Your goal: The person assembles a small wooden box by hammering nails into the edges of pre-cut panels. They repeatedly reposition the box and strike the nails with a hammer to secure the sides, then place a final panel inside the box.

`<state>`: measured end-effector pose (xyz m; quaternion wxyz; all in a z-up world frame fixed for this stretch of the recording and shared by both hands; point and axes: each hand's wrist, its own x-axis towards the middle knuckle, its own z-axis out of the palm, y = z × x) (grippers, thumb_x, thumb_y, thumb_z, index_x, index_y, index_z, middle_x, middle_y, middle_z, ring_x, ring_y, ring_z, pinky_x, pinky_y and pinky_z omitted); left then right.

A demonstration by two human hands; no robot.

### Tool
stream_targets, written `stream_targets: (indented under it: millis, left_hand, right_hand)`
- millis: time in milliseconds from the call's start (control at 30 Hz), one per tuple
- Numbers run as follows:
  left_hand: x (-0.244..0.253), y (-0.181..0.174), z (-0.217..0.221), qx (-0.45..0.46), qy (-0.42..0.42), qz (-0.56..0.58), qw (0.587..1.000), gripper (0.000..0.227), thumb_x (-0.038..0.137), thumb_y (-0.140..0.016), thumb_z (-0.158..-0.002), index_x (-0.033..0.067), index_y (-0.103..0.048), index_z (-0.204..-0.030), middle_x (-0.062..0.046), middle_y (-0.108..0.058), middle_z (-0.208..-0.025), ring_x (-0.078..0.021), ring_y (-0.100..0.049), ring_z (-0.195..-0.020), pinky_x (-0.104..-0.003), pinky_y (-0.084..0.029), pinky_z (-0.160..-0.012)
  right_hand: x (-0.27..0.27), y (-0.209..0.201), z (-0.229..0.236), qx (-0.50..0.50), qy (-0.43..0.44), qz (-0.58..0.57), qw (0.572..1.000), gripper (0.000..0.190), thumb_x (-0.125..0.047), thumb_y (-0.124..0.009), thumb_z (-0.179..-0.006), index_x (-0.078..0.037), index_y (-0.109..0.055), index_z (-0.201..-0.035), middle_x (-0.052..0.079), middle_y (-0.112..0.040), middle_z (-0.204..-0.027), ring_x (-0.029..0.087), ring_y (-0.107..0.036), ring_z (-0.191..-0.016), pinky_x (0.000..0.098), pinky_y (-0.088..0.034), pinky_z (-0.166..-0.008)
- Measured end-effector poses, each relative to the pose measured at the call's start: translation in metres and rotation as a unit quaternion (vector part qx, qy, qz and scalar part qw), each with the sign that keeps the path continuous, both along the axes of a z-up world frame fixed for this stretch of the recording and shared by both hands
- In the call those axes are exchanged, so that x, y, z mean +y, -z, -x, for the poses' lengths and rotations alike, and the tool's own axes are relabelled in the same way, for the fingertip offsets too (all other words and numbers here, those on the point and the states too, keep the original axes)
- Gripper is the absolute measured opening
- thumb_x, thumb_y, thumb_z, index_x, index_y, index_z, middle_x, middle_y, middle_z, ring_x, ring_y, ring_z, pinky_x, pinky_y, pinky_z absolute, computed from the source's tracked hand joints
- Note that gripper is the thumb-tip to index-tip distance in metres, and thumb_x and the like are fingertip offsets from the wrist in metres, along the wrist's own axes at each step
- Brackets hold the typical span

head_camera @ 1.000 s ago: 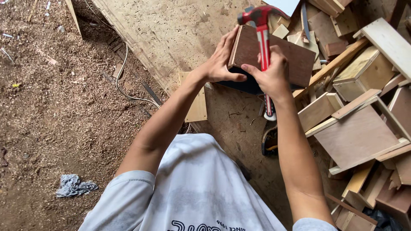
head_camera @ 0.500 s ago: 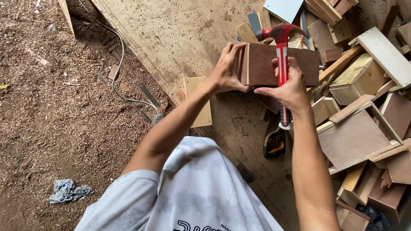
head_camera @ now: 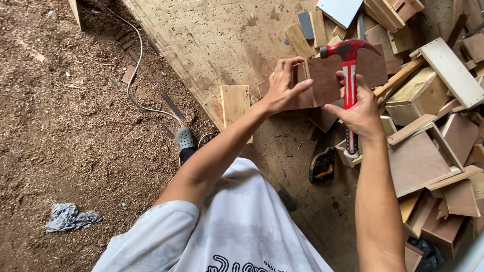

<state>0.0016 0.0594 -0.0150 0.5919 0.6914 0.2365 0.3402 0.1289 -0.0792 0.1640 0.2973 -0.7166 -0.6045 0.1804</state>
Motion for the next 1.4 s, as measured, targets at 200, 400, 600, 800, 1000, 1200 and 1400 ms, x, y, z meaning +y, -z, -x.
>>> stream_targets:
  millis: [200,400,600,800,1000,1200,1400]
  left_hand:
    - [-0.011,0.009,-0.017,-0.008,-0.027,-0.044,0.999,0.087,0.074,-0.052,-0.092,0.0159,-0.032,-0.154,-0.014,-0.042,-0.142,-0.0324,-0.036,-0.142,-0.059,-0.018,-0.121]
    - [-0.010,0.018,-0.017,0.015,-0.014,-0.038,0.999,0.084,0.069,-0.052,-0.092,0.0149,-0.031,-0.153,-0.014,-0.043,-0.137,-0.0315,-0.037,-0.136,-0.057,-0.017,-0.119]
    - [-0.011,0.017,-0.015,0.030,-0.036,-0.040,0.998,0.085,0.068,-0.052,-0.092,0.0136,-0.032,-0.155,-0.013,-0.043,-0.140,-0.0294,-0.038,-0.138,-0.054,-0.017,-0.120]
    - [-0.010,0.016,-0.016,0.007,-0.047,-0.038,0.998,0.085,0.066,-0.053,-0.093,0.0132,-0.032,-0.155,-0.014,-0.042,-0.143,-0.0303,-0.036,-0.140,-0.053,-0.017,-0.120]
    - [-0.010,0.019,-0.015,0.030,-0.035,-0.022,0.999,0.086,0.065,-0.054,-0.090,0.0123,-0.033,-0.155,-0.014,-0.043,-0.139,-0.0303,-0.038,-0.137,-0.052,-0.017,-0.119]
    - [-0.010,0.020,-0.016,0.012,-0.051,-0.047,0.998,0.085,0.064,-0.053,-0.092,0.0105,-0.032,-0.155,-0.015,-0.041,-0.141,-0.0310,-0.037,-0.138,-0.053,-0.018,-0.119]
    - [-0.009,0.024,-0.020,0.028,-0.068,-0.044,0.996,0.085,0.063,-0.053,-0.091,0.0096,-0.033,-0.154,-0.015,-0.043,-0.141,-0.0310,-0.038,-0.137,-0.053,-0.018,-0.118]
  right_hand:
    - [-0.009,-0.030,0.024,-0.064,0.089,0.030,0.994,0.025,-0.024,-0.064,-0.105,0.000,-0.064,-0.102,0.011,-0.062,-0.109,0.017,-0.062,-0.079,0.0316,-0.051,-0.068]
    - [-0.014,-0.024,0.044,-0.167,0.159,0.067,0.971,0.044,-0.034,-0.043,-0.117,0.001,-0.055,-0.093,0.010,-0.056,-0.062,0.022,-0.052,-0.043,0.0333,-0.041,-0.036]
    - [-0.007,-0.012,0.045,-0.216,0.122,0.070,0.966,0.043,-0.037,-0.048,-0.114,-0.002,-0.059,-0.092,0.016,-0.059,-0.056,0.028,-0.059,-0.047,0.0428,-0.044,-0.046]
    - [0.002,-0.016,0.051,-0.201,0.145,0.123,0.961,0.041,-0.035,-0.047,-0.113,0.000,-0.057,-0.095,0.017,-0.060,-0.058,0.033,-0.063,-0.049,0.0472,-0.048,-0.045]
    - [0.002,-0.019,0.051,-0.187,0.147,0.075,0.968,0.042,-0.036,-0.045,-0.113,-0.001,-0.057,-0.093,0.017,-0.060,-0.057,0.034,-0.062,-0.047,0.0497,-0.047,-0.045]
    - [0.003,-0.020,0.049,-0.224,0.105,0.087,0.965,0.045,-0.039,-0.047,-0.112,-0.001,-0.056,-0.090,0.015,-0.058,-0.053,0.031,-0.060,-0.044,0.0463,-0.045,-0.040]
    - [0.009,-0.018,0.055,-0.184,0.138,0.179,0.957,0.044,-0.038,-0.043,-0.112,0.002,-0.055,-0.096,0.023,-0.064,-0.063,0.042,-0.066,-0.055,0.0537,-0.052,-0.047]
